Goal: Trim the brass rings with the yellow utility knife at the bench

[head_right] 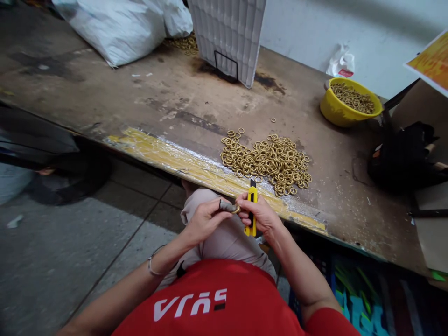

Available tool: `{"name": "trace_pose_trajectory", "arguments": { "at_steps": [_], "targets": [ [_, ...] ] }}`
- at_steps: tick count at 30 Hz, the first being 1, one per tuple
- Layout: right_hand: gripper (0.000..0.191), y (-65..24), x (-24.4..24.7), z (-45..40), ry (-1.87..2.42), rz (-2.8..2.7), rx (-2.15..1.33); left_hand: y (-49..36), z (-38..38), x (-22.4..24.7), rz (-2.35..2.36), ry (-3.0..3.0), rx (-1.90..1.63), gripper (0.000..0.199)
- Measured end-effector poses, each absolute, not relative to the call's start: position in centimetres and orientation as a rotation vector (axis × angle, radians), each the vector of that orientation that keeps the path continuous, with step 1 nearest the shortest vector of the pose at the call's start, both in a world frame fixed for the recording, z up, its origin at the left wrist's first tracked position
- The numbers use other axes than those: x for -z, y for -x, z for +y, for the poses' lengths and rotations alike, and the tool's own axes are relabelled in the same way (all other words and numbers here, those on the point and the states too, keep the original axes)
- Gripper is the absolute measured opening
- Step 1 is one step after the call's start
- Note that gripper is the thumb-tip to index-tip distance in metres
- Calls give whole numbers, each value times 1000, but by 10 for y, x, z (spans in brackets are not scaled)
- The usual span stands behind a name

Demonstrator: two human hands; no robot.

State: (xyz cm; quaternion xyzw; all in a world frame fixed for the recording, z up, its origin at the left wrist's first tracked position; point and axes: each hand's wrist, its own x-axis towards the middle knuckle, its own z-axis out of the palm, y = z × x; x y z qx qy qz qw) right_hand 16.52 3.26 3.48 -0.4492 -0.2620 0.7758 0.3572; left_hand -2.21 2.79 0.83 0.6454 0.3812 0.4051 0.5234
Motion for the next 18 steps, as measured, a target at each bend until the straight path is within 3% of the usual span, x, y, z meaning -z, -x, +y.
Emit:
{"name": "trace_pose_trajectory", "arguments": {
  "at_steps": [9, 18],
  "targets": [
    [24, -172, -37, 8, 1327, -1546, -1202, 14, 20, -12, 956, -876, -773, 29],
    [19, -172, -26, 8, 1375, -1604, -1072, 11, 19, -15, 854, -712, -743, 38]
  ]
}}
